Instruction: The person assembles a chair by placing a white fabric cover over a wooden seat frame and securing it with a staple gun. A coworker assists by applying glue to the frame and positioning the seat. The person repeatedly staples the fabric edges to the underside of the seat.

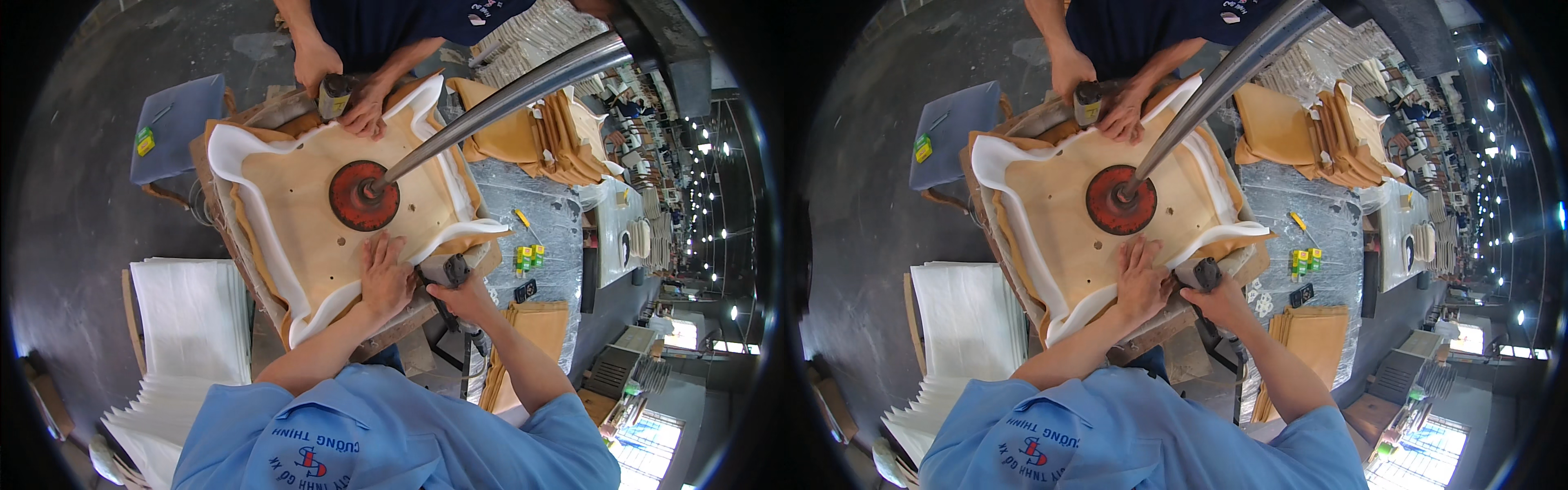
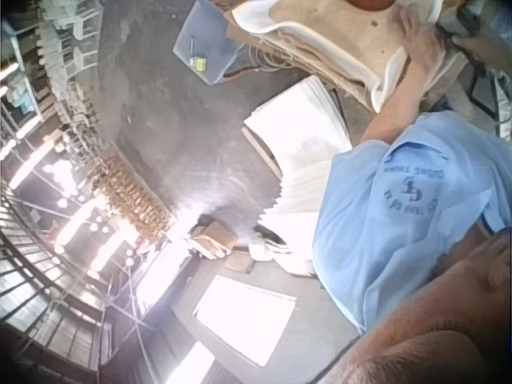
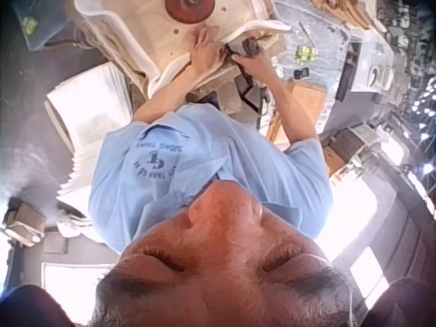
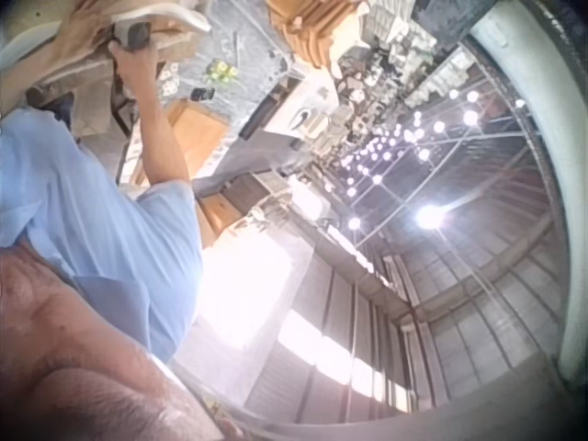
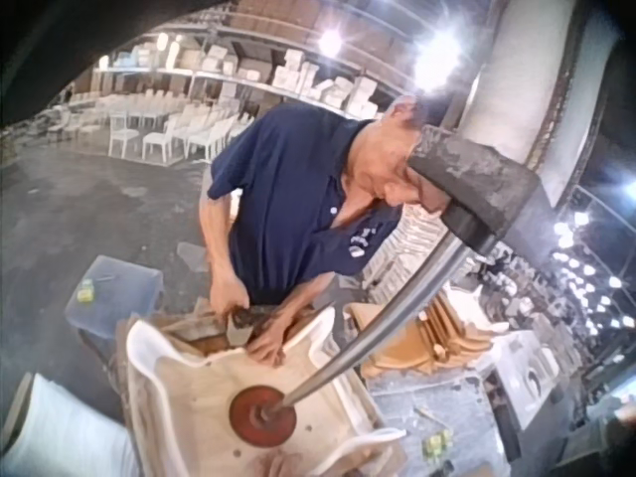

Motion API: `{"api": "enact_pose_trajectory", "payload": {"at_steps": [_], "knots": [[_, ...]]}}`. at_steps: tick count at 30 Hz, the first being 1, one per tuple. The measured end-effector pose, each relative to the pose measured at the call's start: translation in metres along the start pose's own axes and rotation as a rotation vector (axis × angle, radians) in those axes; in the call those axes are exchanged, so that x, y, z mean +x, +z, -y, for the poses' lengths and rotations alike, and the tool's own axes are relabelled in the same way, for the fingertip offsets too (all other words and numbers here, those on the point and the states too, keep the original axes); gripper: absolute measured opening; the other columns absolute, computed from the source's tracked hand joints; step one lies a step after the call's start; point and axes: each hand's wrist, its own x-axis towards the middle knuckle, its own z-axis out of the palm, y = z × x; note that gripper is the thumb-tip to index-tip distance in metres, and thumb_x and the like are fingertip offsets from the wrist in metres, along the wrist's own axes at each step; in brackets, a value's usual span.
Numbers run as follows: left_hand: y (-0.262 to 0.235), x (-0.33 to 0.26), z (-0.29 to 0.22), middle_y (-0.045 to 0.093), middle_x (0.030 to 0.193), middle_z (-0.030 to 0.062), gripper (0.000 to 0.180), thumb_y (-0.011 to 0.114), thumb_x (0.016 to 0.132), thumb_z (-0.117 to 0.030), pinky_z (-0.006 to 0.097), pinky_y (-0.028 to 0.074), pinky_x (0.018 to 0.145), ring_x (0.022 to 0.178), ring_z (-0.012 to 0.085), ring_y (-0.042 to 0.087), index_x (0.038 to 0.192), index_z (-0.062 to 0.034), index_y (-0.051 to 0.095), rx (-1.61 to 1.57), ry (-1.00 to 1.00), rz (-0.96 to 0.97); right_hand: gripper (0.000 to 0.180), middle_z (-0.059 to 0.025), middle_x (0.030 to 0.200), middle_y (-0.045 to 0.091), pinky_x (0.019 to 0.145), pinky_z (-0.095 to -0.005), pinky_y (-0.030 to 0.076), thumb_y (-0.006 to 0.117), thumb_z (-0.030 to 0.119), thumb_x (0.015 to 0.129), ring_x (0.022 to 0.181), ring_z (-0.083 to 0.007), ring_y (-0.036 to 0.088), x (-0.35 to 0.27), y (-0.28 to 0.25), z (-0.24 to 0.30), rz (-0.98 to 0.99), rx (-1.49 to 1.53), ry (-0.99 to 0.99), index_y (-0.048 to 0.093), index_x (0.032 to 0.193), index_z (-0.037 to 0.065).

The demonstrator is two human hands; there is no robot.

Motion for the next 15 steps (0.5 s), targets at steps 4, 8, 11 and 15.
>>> {"api": "enact_pose_trajectory", "payload": {"at_steps": [4, 8, 11, 15], "knots": [[-0.019, -0.016, -0.006, 0.042, 0.165, 0.0206, 0.029, 0.083, 0.091, -0.034, 0.071, 0.014, 0.132, 0.166, 0.0488, 0.021, 0.099, -0.0065, 0.080, 0.085, -0.027, 0.029, 0.033, -0.0025, 0.067, 0.065, 0.049, -0.0337, 0.047, 0.089, 0.026, 0.093, 0.052, -0.0128, 0.060, 0.004, 0.003, -0.012, -0.045, -0.009, -0.068, 0.071, 0.098, -0.001], [-0.011, -0.016, 0.001, 0.041, 0.166, 0.0201, 0.031, 0.083, 0.092, -0.036, 0.072, 0.012, 0.132, 0.166, 0.0487, 0.019, 0.101, -0.0069, 0.080, 0.110, 0.036, -0.016, 0.032, -0.0018, 0.068, 0.065, 0.049, -0.0327, 0.047, 0.089, 0.026, 0.094, 0.053, -0.0119, 0.059, 0.009, -0.006, -0.010, 0.062, 0.101, 0.100, 0.072, 0.100, -0.001], [-0.005, -0.011, 0.007, 0.043, 0.166, 0.0175, 0.024, 0.082, 0.092, -0.034, 0.071, 0.010, 0.133, 0.166, 0.0480, 0.019, 0.098, -0.0104, 0.081, 0.094, 0.044, -0.024, 0.032, -0.0016, 0.070, 0.066, 0.050, -0.0315, 0.047, 0.088, 0.026, 0.095, 0.054, -0.0112, 0.059, 0.001, -0.005, -0.011, 0.053, 0.162, 0.080, 0.072, 0.104, 0.000], [-0.002, -0.009, 0.011, 0.045, 0.166, 0.0149, 0.015, 0.081, 0.092, -0.030, 0.069, 0.008, 0.134, 0.166, 0.0472, 0.020, 0.095, -0.0146, 0.082, 0.038, 0.015, -0.020, 0.033, -0.0023, 0.073, 0.067, 0.051, -0.0316, 0.047, 0.088, 0.025, 0.096, 0.054, -0.0113, 0.059, -0.015, 0.003, -0.006, 0.041, 0.202, 0.034, 0.071, 0.106, -0.001]]}}
